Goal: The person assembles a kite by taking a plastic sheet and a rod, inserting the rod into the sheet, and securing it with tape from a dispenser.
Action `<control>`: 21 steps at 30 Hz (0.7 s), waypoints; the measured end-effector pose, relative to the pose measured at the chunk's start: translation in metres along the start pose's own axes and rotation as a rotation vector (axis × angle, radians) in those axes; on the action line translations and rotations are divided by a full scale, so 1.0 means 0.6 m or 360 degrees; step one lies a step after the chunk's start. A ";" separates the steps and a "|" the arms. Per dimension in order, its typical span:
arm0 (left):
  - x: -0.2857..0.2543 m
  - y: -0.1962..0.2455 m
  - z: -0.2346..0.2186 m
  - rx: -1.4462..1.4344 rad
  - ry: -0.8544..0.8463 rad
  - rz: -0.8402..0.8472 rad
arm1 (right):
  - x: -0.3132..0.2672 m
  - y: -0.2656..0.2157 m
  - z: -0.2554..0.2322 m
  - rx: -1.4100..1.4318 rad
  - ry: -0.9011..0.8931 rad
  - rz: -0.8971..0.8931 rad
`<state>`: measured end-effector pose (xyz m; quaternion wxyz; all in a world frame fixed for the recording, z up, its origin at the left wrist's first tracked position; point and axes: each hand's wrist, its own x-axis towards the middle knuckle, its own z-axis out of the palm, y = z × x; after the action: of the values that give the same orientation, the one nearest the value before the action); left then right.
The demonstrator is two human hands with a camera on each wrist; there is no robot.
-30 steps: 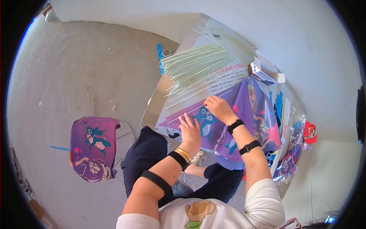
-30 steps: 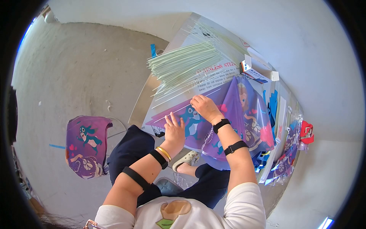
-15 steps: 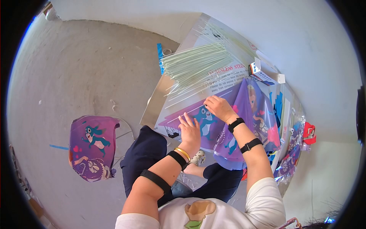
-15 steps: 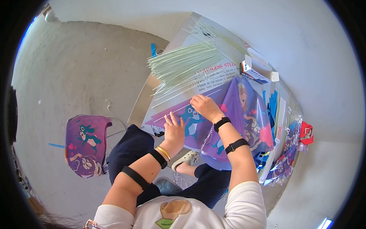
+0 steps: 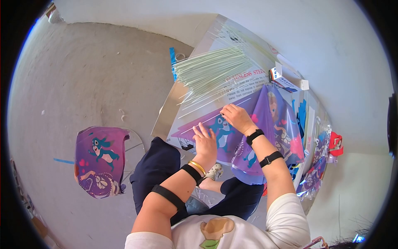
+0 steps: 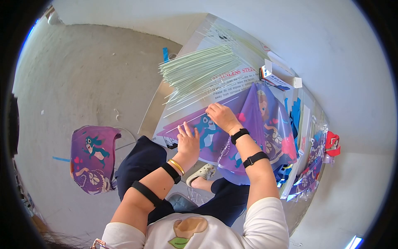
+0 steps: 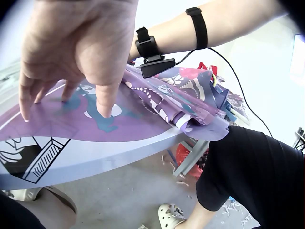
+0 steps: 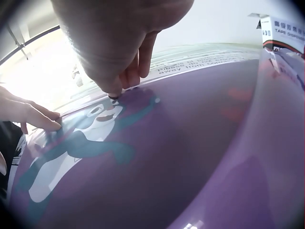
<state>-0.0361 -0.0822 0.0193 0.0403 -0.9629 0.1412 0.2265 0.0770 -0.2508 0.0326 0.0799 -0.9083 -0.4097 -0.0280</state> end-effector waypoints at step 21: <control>-0.012 -0.005 -0.018 -0.0023 0.0005 -0.0011 | -0.062 -0.049 0.019 0.0096 0.0025 0.0744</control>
<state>-0.0367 -0.0788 0.0325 0.0340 -0.9640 0.1362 0.2260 0.0299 -0.2572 0.0205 0.1144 -0.9754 -0.1883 -0.0037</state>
